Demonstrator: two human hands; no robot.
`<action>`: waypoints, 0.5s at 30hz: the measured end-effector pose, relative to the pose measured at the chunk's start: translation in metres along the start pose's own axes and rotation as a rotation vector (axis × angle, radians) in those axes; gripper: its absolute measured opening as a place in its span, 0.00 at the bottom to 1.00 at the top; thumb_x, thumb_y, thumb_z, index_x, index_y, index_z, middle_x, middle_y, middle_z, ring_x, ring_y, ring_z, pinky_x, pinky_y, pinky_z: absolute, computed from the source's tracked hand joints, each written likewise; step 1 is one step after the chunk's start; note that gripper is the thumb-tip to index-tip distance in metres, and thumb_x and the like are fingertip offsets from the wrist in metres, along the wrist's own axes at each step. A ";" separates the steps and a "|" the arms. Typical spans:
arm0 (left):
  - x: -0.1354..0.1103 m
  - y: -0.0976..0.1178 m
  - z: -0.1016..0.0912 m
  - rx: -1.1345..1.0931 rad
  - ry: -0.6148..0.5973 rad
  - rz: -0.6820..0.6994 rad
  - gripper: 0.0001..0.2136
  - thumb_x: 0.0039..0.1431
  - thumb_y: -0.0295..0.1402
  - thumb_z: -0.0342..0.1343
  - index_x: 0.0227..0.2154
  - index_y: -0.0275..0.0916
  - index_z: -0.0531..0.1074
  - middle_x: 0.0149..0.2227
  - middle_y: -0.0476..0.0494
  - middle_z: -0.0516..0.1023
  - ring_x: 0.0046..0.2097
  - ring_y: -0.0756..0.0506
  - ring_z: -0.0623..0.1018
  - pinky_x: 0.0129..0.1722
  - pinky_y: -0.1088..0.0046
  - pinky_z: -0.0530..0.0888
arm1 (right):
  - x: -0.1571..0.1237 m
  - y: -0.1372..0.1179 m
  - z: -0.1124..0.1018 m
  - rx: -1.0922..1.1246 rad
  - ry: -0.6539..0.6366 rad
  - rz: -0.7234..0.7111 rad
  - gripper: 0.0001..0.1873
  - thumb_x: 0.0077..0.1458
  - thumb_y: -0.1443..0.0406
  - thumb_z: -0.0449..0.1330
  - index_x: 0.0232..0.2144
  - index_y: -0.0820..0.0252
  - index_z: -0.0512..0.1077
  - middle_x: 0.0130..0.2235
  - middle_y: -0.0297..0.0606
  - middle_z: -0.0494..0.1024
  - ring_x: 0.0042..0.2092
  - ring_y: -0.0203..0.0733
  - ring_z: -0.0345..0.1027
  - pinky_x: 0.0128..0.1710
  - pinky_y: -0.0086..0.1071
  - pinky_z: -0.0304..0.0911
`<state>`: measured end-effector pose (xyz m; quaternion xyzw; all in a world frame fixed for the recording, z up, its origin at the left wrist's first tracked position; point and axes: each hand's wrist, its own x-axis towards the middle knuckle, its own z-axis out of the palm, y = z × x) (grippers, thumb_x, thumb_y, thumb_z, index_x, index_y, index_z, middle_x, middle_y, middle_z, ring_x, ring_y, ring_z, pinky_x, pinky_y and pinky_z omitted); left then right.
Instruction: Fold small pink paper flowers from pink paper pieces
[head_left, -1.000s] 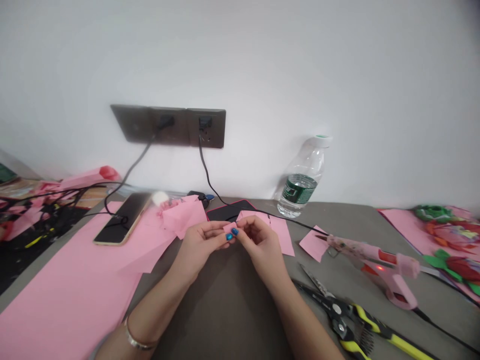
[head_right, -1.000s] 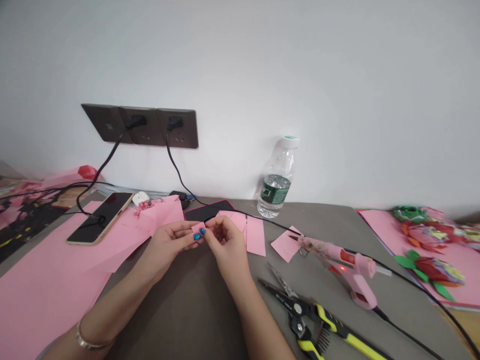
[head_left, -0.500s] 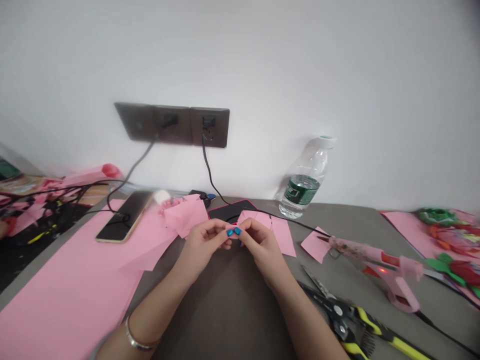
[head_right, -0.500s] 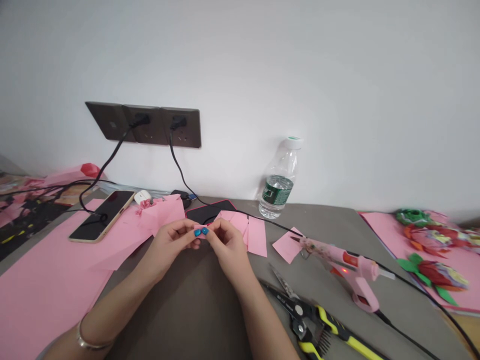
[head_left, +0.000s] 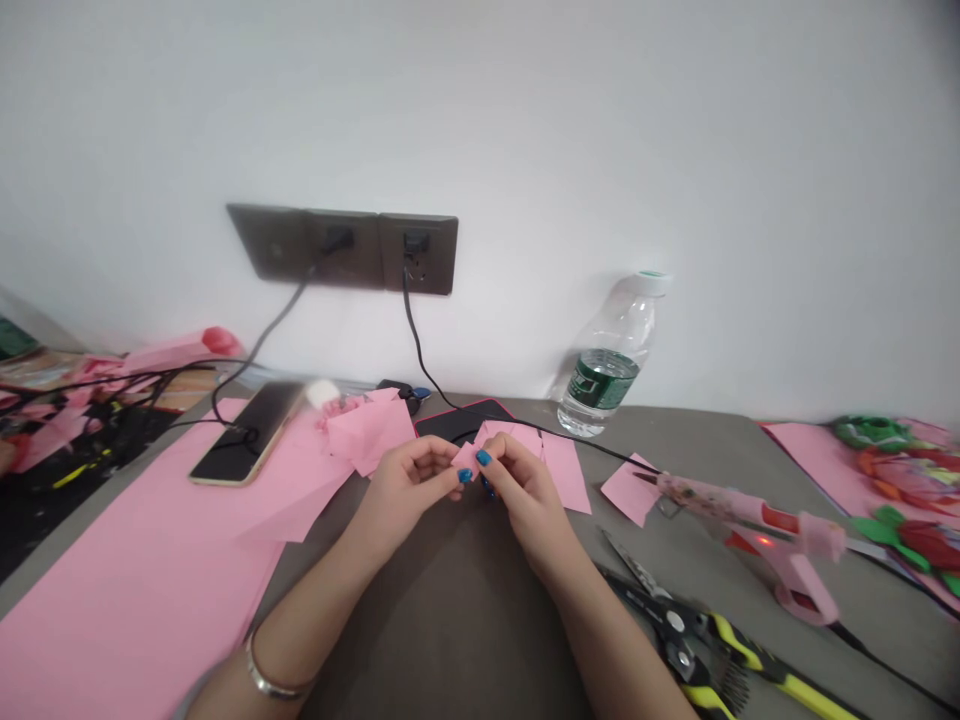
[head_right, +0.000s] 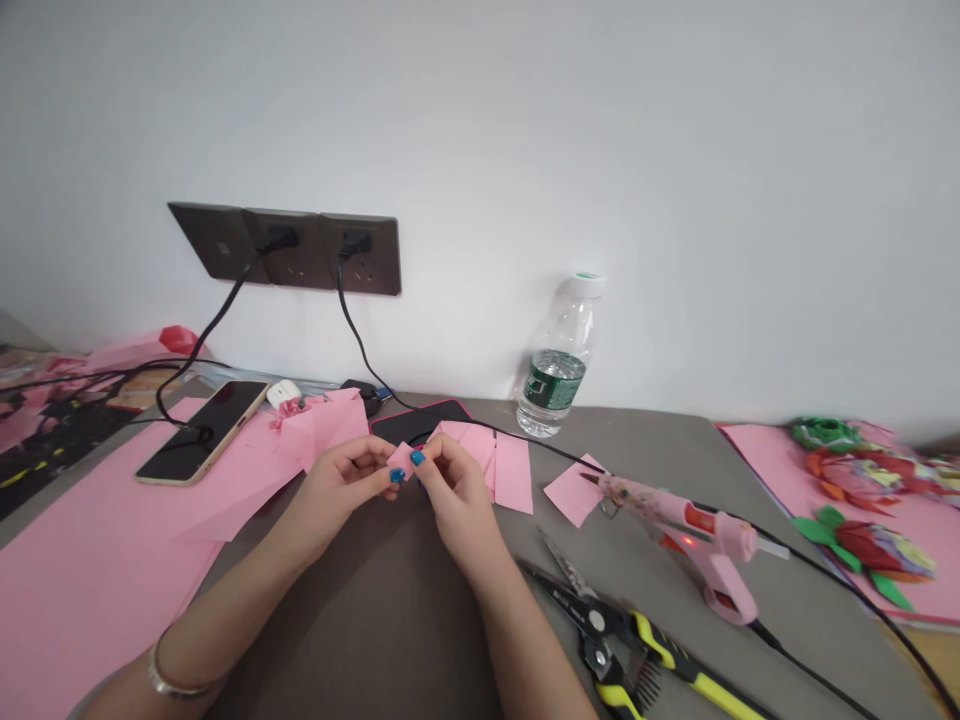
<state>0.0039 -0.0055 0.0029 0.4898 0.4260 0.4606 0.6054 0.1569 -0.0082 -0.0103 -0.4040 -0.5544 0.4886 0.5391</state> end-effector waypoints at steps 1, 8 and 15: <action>0.000 -0.001 0.000 -0.006 0.014 -0.006 0.08 0.50 0.35 0.66 0.30 0.36 0.77 0.27 0.49 0.76 0.29 0.51 0.74 0.31 0.77 0.72 | 0.000 0.001 0.000 0.014 -0.001 0.006 0.19 0.57 0.51 0.59 0.23 0.57 0.65 0.24 0.29 0.63 0.26 0.36 0.55 0.27 0.29 0.53; 0.001 -0.005 -0.003 -0.087 0.075 0.009 0.10 0.53 0.37 0.64 0.25 0.36 0.74 0.23 0.52 0.70 0.27 0.53 0.69 0.28 0.80 0.68 | -0.001 0.001 0.000 0.017 -0.104 0.104 0.19 0.56 0.51 0.60 0.22 0.57 0.64 0.23 0.29 0.64 0.26 0.36 0.54 0.28 0.30 0.51; 0.000 -0.002 -0.004 -0.002 0.040 0.070 0.13 0.56 0.37 0.61 0.22 0.36 0.69 0.22 0.53 0.67 0.25 0.54 0.67 0.26 0.79 0.66 | -0.002 0.002 0.000 0.062 -0.133 0.122 0.17 0.57 0.54 0.60 0.23 0.58 0.64 0.23 0.28 0.62 0.26 0.34 0.54 0.28 0.29 0.50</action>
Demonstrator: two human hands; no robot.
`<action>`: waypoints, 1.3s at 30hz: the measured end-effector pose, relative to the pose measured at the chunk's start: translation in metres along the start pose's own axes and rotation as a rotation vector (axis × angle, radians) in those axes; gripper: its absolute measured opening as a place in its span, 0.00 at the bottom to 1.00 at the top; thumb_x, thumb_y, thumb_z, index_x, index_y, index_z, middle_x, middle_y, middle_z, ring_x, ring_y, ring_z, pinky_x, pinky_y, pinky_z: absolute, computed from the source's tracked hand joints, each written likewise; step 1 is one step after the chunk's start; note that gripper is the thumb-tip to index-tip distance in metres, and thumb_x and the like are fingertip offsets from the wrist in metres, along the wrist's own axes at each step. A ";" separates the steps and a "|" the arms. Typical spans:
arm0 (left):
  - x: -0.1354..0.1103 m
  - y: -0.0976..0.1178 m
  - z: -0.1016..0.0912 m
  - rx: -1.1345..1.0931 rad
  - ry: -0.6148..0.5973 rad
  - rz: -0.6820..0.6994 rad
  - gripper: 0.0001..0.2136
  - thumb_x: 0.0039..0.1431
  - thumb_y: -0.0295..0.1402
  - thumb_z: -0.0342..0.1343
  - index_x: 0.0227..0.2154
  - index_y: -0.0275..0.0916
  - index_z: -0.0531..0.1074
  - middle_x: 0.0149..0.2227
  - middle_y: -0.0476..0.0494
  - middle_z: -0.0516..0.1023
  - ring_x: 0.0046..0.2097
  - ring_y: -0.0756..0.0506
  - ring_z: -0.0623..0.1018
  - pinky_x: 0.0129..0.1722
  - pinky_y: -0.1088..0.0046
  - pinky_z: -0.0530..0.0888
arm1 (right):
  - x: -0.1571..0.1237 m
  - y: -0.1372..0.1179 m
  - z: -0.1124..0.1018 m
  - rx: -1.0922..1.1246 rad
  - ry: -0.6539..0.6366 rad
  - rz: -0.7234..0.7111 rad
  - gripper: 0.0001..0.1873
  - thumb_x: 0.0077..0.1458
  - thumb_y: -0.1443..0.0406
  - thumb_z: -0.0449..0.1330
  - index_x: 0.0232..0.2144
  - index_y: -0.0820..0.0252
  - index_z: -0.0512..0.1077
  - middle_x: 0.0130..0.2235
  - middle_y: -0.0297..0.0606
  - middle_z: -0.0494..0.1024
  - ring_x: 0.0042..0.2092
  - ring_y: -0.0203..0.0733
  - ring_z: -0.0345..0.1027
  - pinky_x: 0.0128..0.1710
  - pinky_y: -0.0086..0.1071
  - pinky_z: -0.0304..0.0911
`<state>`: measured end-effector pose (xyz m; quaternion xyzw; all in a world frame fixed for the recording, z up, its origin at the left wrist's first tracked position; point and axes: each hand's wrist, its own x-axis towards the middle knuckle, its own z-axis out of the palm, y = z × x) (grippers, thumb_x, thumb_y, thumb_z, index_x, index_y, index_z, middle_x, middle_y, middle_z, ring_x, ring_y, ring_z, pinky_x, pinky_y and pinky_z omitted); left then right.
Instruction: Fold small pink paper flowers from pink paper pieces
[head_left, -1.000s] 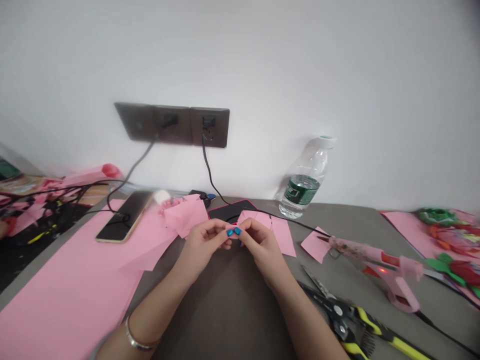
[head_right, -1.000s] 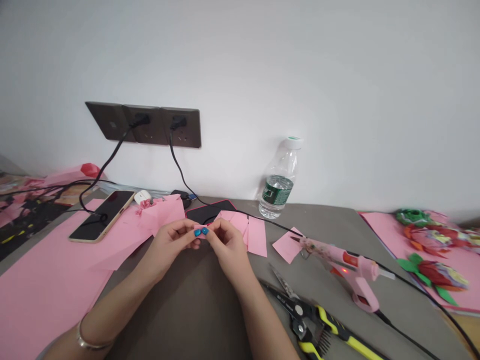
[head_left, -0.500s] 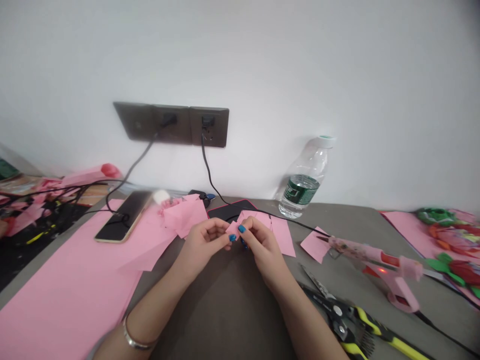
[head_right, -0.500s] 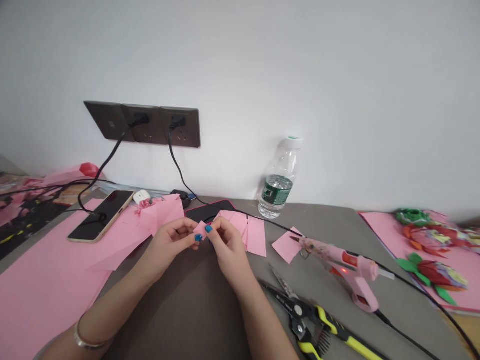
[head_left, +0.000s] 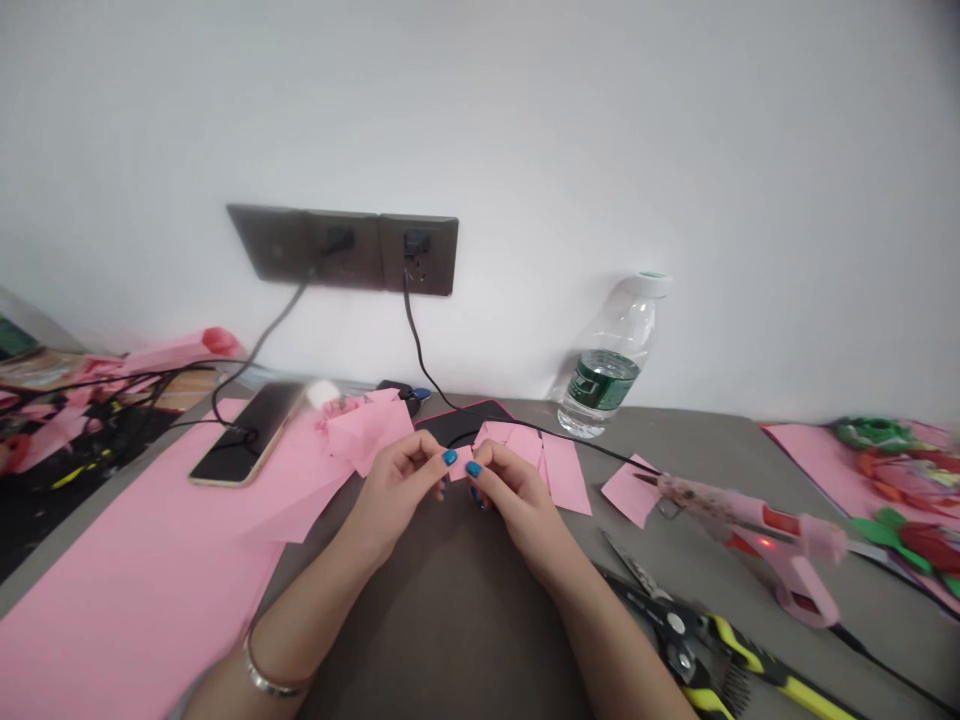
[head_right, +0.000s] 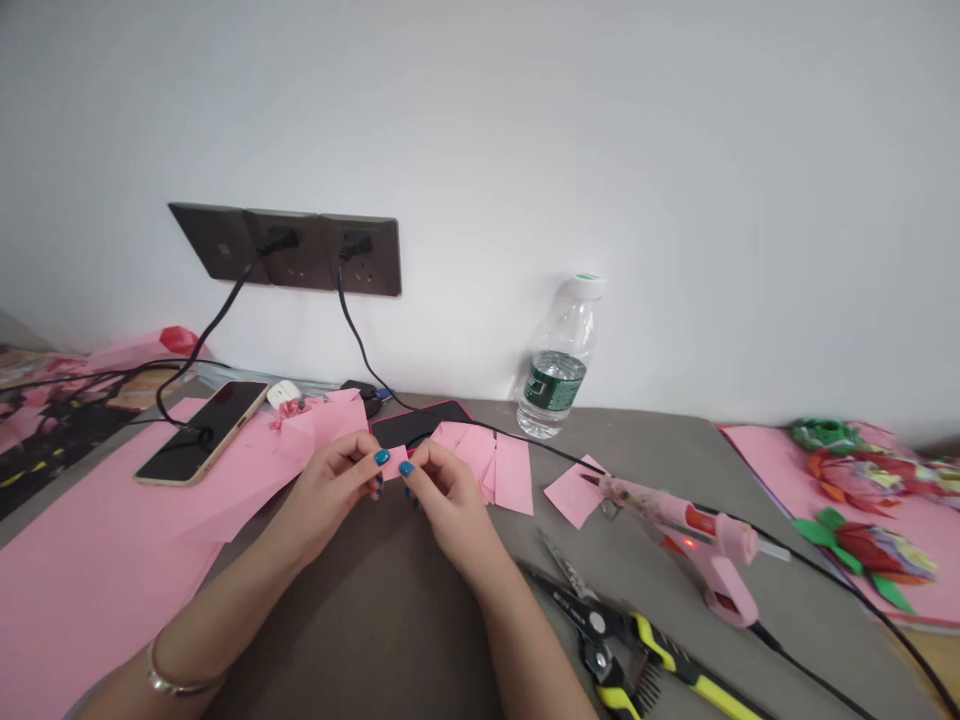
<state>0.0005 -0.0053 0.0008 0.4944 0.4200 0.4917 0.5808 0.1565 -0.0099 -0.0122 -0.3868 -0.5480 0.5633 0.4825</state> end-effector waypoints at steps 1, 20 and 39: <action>0.000 0.000 0.001 -0.012 0.002 -0.003 0.11 0.56 0.37 0.61 0.23 0.37 0.70 0.23 0.53 0.68 0.26 0.53 0.68 0.27 0.79 0.67 | 0.000 0.001 0.001 0.019 0.013 -0.011 0.17 0.57 0.54 0.60 0.23 0.58 0.64 0.23 0.28 0.62 0.26 0.34 0.54 0.28 0.29 0.51; 0.001 -0.007 0.002 -0.060 0.054 -0.024 0.07 0.56 0.36 0.60 0.30 0.37 0.74 0.32 0.50 0.73 0.34 0.51 0.74 0.35 0.76 0.74 | 0.003 0.008 0.005 -0.072 0.188 -0.157 0.08 0.56 0.59 0.59 0.34 0.57 0.71 0.28 0.32 0.71 0.27 0.35 0.65 0.27 0.29 0.63; 0.001 -0.006 0.001 0.144 0.082 0.173 0.04 0.57 0.32 0.59 0.32 0.39 0.77 0.34 0.46 0.80 0.39 0.47 0.80 0.39 0.74 0.77 | 0.000 0.000 0.008 -0.456 0.257 -0.388 0.07 0.57 0.69 0.60 0.37 0.57 0.77 0.35 0.39 0.77 0.34 0.39 0.71 0.32 0.31 0.69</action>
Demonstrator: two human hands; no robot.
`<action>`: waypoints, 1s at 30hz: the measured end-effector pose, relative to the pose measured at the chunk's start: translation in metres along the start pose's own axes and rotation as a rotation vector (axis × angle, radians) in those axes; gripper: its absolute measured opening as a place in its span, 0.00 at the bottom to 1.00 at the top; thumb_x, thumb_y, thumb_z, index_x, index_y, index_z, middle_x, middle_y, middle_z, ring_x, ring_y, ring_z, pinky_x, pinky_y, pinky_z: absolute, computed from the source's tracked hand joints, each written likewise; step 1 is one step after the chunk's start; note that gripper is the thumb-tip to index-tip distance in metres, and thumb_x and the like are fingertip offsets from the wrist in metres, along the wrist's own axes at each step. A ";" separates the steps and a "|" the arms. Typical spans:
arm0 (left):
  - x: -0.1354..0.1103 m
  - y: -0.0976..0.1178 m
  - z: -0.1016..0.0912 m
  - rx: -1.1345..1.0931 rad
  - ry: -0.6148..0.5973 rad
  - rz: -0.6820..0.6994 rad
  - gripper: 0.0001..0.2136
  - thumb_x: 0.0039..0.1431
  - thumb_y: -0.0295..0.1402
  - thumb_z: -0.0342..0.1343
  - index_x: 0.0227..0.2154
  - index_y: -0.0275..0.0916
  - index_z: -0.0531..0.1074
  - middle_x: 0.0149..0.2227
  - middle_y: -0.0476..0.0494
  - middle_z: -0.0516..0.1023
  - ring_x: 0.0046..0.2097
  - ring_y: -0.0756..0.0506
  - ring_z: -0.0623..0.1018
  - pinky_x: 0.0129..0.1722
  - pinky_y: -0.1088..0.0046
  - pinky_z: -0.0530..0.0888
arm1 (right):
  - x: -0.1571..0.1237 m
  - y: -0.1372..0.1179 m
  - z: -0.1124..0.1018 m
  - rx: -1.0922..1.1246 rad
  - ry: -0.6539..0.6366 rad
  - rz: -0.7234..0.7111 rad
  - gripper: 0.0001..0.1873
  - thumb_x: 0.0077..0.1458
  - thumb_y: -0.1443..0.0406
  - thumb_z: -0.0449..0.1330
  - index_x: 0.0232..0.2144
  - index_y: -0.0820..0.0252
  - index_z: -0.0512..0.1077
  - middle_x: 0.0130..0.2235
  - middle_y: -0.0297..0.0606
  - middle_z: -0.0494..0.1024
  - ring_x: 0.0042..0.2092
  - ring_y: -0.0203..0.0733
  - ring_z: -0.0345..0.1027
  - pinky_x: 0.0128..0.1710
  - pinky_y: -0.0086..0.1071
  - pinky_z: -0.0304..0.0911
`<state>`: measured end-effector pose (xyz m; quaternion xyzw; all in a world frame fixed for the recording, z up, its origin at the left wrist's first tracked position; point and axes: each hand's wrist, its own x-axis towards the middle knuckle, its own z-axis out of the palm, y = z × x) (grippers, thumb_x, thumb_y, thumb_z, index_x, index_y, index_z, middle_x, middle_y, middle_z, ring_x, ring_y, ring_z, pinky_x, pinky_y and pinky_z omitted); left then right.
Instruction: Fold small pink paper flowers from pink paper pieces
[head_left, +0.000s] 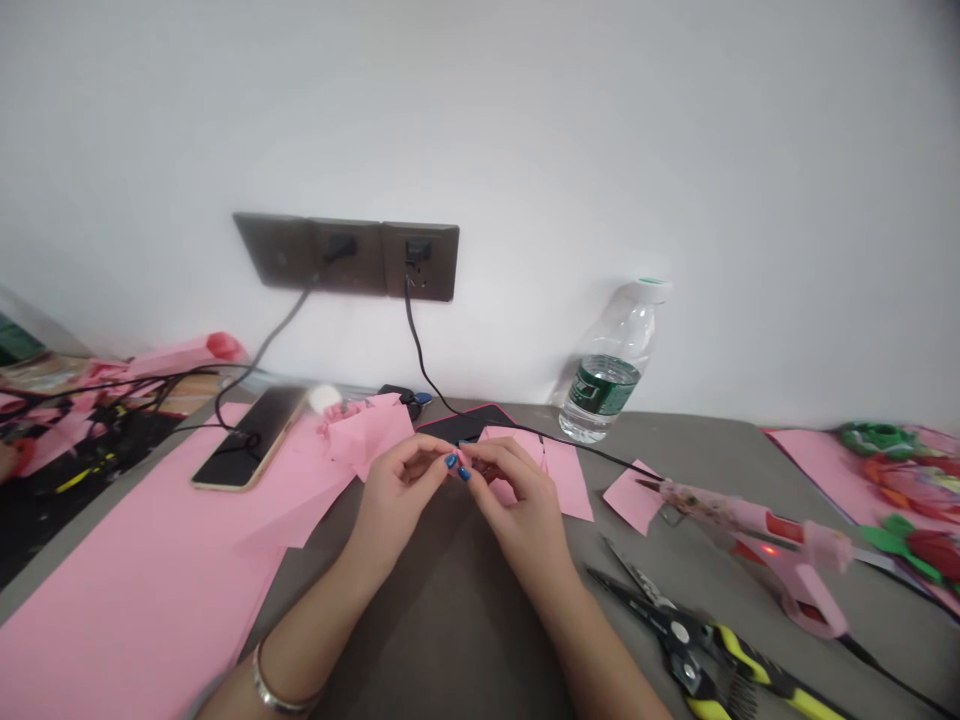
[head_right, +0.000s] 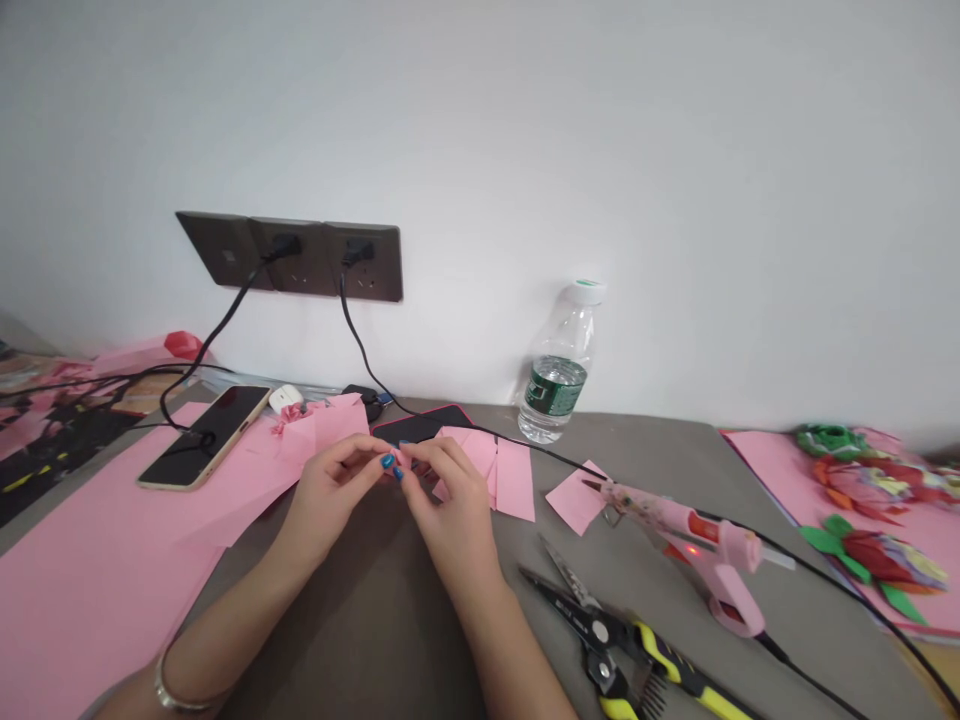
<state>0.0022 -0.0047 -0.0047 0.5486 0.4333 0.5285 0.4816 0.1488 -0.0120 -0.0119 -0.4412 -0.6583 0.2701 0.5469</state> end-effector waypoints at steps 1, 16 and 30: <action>0.000 0.000 0.000 0.010 0.008 0.005 0.04 0.57 0.32 0.59 0.32 0.39 0.77 0.34 0.46 0.80 0.38 0.47 0.80 0.39 0.74 0.77 | 0.000 0.000 0.000 0.025 -0.003 0.021 0.07 0.57 0.68 0.60 0.37 0.57 0.77 0.36 0.39 0.77 0.34 0.40 0.72 0.32 0.31 0.70; -0.004 0.000 0.001 0.115 0.042 0.001 0.05 0.56 0.32 0.60 0.33 0.41 0.80 0.36 0.45 0.84 0.39 0.44 0.82 0.42 0.71 0.78 | -0.003 0.004 0.003 0.110 0.010 0.175 0.06 0.55 0.64 0.62 0.36 0.57 0.78 0.34 0.39 0.80 0.33 0.40 0.76 0.31 0.31 0.74; -0.004 0.002 0.001 0.132 0.059 -0.006 0.07 0.56 0.33 0.60 0.34 0.40 0.81 0.37 0.44 0.85 0.41 0.42 0.82 0.45 0.67 0.78 | -0.005 0.005 0.005 0.058 0.021 0.110 0.11 0.56 0.67 0.60 0.40 0.55 0.79 0.37 0.40 0.81 0.35 0.40 0.76 0.33 0.32 0.76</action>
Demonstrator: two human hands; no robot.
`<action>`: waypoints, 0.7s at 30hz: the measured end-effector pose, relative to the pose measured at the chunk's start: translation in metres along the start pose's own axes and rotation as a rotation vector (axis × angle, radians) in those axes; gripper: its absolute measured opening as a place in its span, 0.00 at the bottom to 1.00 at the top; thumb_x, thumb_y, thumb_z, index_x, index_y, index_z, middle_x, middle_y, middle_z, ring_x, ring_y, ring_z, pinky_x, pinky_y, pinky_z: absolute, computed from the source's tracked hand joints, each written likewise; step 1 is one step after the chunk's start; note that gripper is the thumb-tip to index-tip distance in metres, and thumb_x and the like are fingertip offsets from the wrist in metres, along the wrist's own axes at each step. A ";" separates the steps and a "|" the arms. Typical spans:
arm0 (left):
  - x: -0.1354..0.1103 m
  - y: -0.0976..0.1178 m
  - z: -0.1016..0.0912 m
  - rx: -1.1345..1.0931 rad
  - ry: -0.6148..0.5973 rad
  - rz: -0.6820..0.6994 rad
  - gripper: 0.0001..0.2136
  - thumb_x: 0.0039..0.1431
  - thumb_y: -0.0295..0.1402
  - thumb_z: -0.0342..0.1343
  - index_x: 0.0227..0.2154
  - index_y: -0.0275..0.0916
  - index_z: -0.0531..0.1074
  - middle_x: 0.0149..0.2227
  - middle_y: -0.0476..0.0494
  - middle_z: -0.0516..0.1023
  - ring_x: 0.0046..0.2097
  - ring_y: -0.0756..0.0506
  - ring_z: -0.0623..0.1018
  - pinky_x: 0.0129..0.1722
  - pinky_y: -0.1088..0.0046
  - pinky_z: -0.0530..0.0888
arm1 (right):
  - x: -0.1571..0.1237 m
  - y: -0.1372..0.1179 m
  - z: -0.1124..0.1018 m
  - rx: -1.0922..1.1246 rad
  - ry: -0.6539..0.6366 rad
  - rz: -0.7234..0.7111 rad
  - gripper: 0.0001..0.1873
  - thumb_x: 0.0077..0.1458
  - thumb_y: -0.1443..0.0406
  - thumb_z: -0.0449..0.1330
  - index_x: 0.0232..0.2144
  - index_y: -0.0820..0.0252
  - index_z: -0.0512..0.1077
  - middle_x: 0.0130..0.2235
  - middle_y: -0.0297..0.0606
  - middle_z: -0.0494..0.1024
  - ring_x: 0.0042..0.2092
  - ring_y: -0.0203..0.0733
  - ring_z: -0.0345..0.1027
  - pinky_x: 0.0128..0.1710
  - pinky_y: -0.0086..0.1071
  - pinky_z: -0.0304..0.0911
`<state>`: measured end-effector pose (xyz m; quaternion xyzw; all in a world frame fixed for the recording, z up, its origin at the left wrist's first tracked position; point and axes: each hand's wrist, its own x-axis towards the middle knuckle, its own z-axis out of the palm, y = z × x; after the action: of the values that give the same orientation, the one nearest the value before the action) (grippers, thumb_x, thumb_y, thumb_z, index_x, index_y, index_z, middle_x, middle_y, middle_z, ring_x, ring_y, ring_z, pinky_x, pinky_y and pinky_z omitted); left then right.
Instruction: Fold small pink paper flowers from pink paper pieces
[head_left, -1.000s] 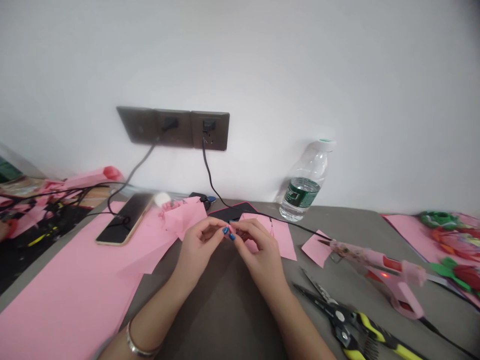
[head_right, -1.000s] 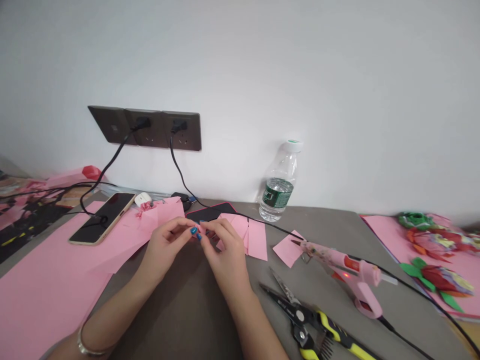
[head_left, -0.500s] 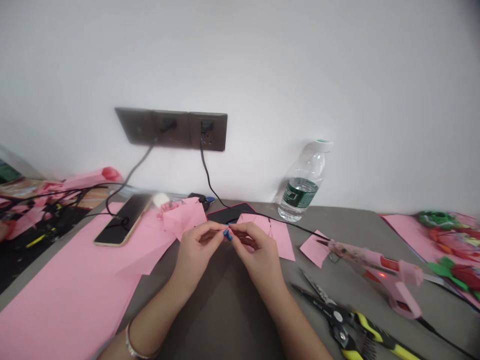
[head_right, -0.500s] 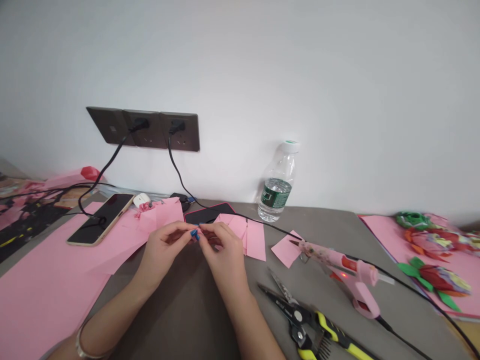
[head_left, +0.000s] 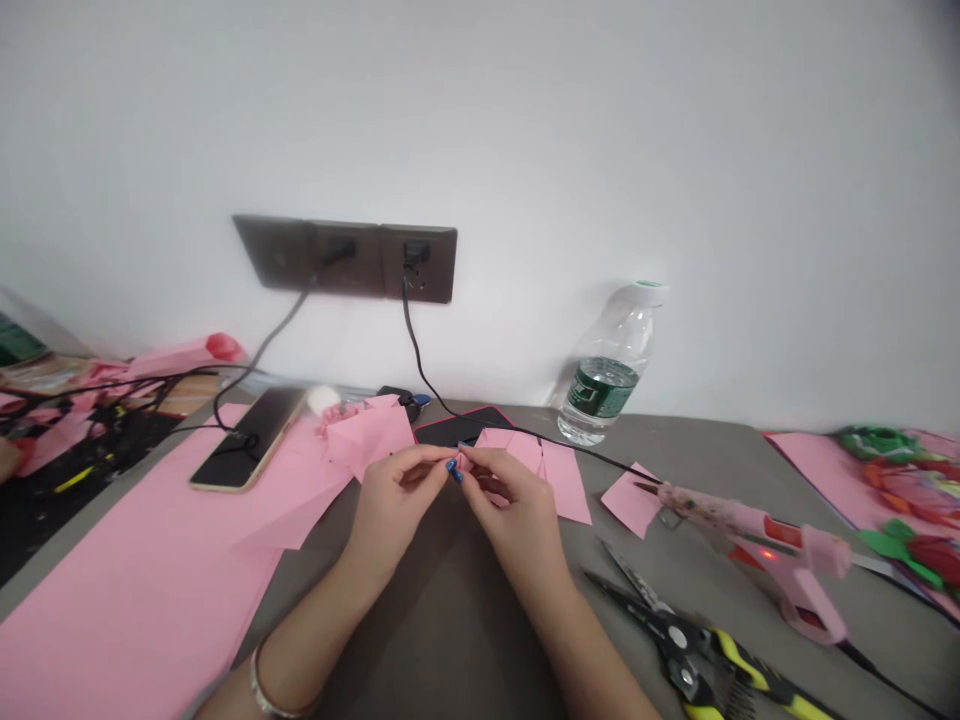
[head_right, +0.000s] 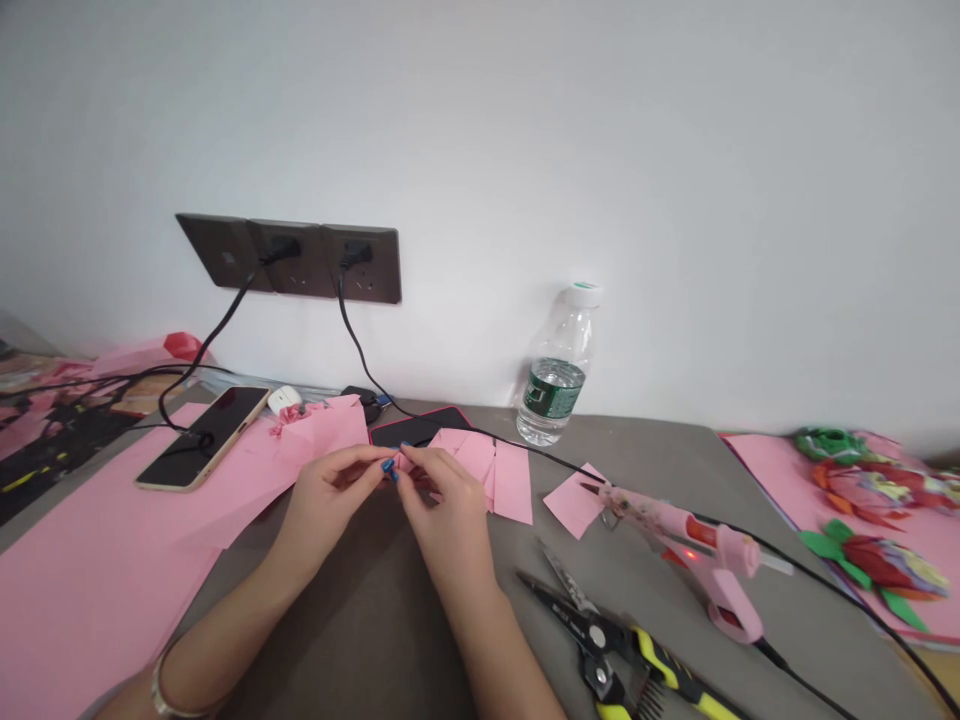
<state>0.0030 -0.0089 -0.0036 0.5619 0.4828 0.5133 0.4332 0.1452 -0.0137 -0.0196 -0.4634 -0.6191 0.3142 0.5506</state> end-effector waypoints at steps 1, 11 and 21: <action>0.000 0.000 0.000 0.002 0.001 0.000 0.06 0.56 0.32 0.60 0.34 0.40 0.81 0.37 0.44 0.85 0.41 0.42 0.83 0.44 0.67 0.79 | 0.000 0.000 0.000 -0.003 0.003 -0.005 0.11 0.56 0.67 0.59 0.40 0.55 0.79 0.37 0.40 0.81 0.35 0.40 0.76 0.33 0.32 0.76; 0.001 -0.003 -0.001 0.042 -0.043 0.078 0.07 0.57 0.31 0.59 0.35 0.42 0.82 0.40 0.43 0.83 0.44 0.42 0.80 0.45 0.67 0.78 | 0.000 0.000 0.000 -0.042 0.002 -0.021 0.15 0.55 0.69 0.57 0.43 0.56 0.78 0.38 0.40 0.80 0.35 0.40 0.76 0.32 0.30 0.76; 0.000 -0.002 0.001 0.000 -0.063 0.039 0.07 0.55 0.31 0.61 0.37 0.43 0.82 0.42 0.43 0.83 0.46 0.42 0.80 0.46 0.65 0.79 | 0.003 0.005 -0.003 0.014 -0.028 -0.004 0.16 0.59 0.67 0.55 0.45 0.53 0.79 0.43 0.43 0.80 0.42 0.43 0.76 0.35 0.32 0.74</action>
<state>0.0039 -0.0086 -0.0058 0.5871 0.4579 0.5035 0.4383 0.1497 -0.0101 -0.0221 -0.4538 -0.6255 0.3241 0.5456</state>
